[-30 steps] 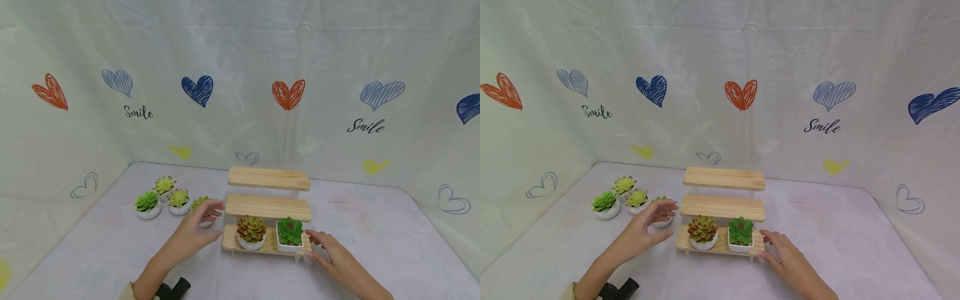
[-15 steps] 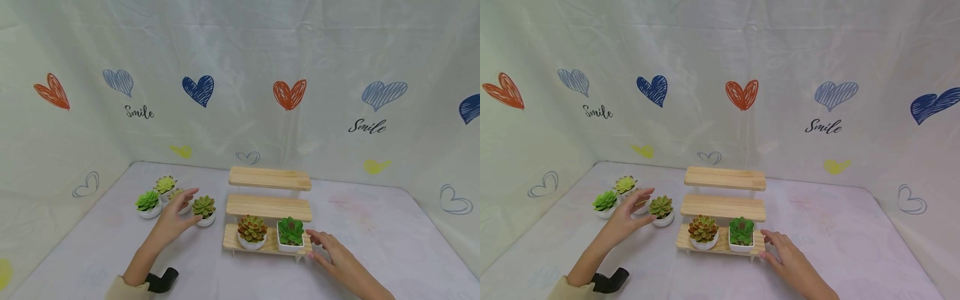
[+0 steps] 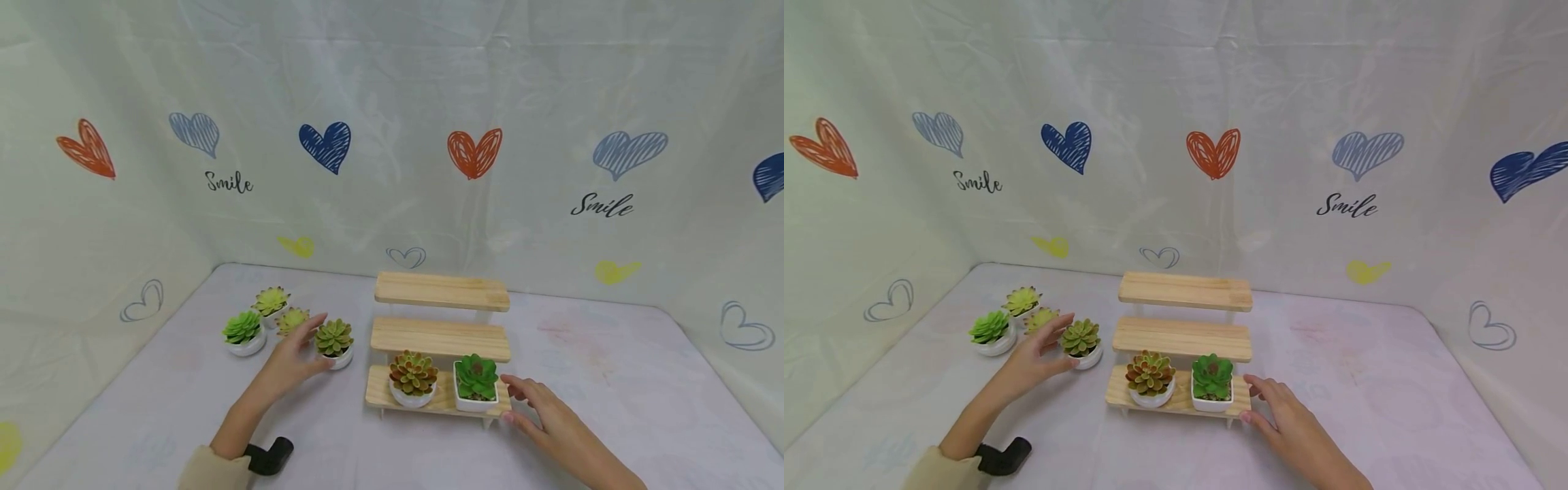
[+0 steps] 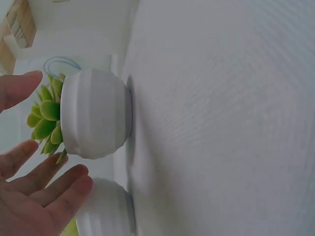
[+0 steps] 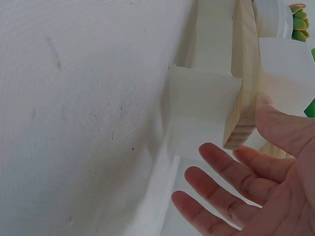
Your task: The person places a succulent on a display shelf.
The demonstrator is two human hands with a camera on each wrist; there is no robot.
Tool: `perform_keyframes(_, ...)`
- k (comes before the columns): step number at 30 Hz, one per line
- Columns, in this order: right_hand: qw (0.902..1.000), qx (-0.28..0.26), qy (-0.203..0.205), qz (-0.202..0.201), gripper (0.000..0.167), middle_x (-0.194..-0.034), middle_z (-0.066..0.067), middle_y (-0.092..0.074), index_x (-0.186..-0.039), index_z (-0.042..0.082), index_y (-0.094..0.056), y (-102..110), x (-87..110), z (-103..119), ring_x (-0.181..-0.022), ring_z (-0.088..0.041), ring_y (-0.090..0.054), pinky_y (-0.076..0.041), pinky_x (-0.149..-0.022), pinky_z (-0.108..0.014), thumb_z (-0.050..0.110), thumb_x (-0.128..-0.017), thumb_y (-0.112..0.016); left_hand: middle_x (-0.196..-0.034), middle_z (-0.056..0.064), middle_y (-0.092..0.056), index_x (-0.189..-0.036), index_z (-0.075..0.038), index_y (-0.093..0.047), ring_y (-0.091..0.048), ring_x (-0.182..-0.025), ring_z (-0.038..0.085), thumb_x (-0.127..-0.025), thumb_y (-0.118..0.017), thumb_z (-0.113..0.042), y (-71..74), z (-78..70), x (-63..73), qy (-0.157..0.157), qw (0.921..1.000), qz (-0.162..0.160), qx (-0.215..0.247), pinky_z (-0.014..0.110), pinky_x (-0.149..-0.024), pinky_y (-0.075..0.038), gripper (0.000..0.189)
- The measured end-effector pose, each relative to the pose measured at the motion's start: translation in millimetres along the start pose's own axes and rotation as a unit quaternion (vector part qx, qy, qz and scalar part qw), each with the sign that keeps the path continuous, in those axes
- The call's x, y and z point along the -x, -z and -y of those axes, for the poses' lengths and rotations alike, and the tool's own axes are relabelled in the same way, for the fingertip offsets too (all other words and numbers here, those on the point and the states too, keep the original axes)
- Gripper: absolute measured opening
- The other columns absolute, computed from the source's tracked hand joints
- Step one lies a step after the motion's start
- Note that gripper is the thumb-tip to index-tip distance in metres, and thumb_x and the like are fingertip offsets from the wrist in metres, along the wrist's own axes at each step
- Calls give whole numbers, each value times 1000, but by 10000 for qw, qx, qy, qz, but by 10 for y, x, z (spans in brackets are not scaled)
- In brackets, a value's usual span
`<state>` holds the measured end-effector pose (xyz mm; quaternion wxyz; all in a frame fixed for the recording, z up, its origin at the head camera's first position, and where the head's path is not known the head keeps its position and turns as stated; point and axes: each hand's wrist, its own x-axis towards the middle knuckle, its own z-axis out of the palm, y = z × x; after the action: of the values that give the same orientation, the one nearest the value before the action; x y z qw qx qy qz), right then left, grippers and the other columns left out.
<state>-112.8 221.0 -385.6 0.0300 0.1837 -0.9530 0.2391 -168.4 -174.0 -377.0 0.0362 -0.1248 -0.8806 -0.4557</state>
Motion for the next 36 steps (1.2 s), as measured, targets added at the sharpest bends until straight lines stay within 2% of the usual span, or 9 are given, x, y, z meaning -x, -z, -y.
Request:
perform_keyframes(7,10000,14,9,-14,53,-101,6,-58,-131,5,-47,-1,-4,1,-94,-16,-58,-52,-80,-34,34,-89,-60,-145,25,-34,-143,-1,-29,-38,-129,42,-79,-73,-13,-104,41,-67,596,9980,175,-88,52,-104,-35,78)
perform_keyframes(11,10000,27,17,-28,53,-101,6,-58,-131,5,-47,-3,-1,-6,-94,-16,-58,-52,-80,-34,34,-89,-60,-141,24,-39,-143,-4,-30,-50,-116,37,-78,-73,-12,-138,53,-89,919,9956,61,-154,47,-94,-44,78)
perform_keyframes(13,10000,28,16,-36,53,-101,7,-58,-131,5,-47,-3,0,-8,-94,-16,-58,-52,-80,-34,34,-89,-60,-129,24,-47,-143,-4,-30,-53,-103,31,-78,-73,-12,-144,54,-93,1017,9947,64,-133,41,-84,-48,78)
perform_keyframes(17,10000,-13,20,-29,53,-101,6,-58,-131,5,-47,-3,-1,-7,-94,-16,-58,-52,-80,-34,33,-89,-60,-125,22,-50,-142,-6,-32,-54,-101,26,-78,-74,-12,-149,63,-95,1061,9943,72,-69,34,-78,-47,76)
perform_keyframes(20,10000,-35,24,-4,53,-102,6,-58,-132,5,-47,-5,-1,-11,-95,-17,-58,-52,-81,-35,34,-89,-60,-129,22,-50,-141,-7,-33,-55,-106,27,-78,-74,-12,-151,74,-97,1067,9943,51,1,34,-81,-48,75)
perform_keyframes(23,10000,-29,40,-23,53,-102,6,-58,-132,5,-47,-8,0,-8,-95,-17,-58,-52,-81,-35,33,-89,-60,-110,18,-56,-139,-7,-34,-55,-90,21,-77,-75,-12,-149,75,-99,1109,9938,47,62,30,-73,-47,75)
perform_keyframes(25,10000,-9,63,-65,52,-102,6,-58,-132,5,-47,-11,4,-8,-95,-17,-58,-52,-81,-35,33,-89,-60,-93,12,-54,-139,-8,-35,-49,-77,17,-77,-75,-12,-146,68,-97,1132,9935,42,49,26,-65,-42,74)
perform_keyframes(33,9997,52,153,-198,52,-100,7,-57,-131,6,-47,-14,8,-4,-93,-15,-58,-52,-79,-33,32,-89,-61,-92,11,-55,-138,-9,-36,-47,-75,15,-77,-75,-15,-138,51,-92,1135,9935,56,-56,25,-64,-40,73)
perform_keyframes(36,9997,37,129,-189,52,-100,7,-57,-131,6,-48,-17,8,-4,-93,-14,-58,-52,-80,-33,32,-89,-61,-96,12,-58,-137,-7,-36,-51,-78,15,-77,-75,-14,-141,48,-89,1119,9937,18,-78,25,-66,-42,72)
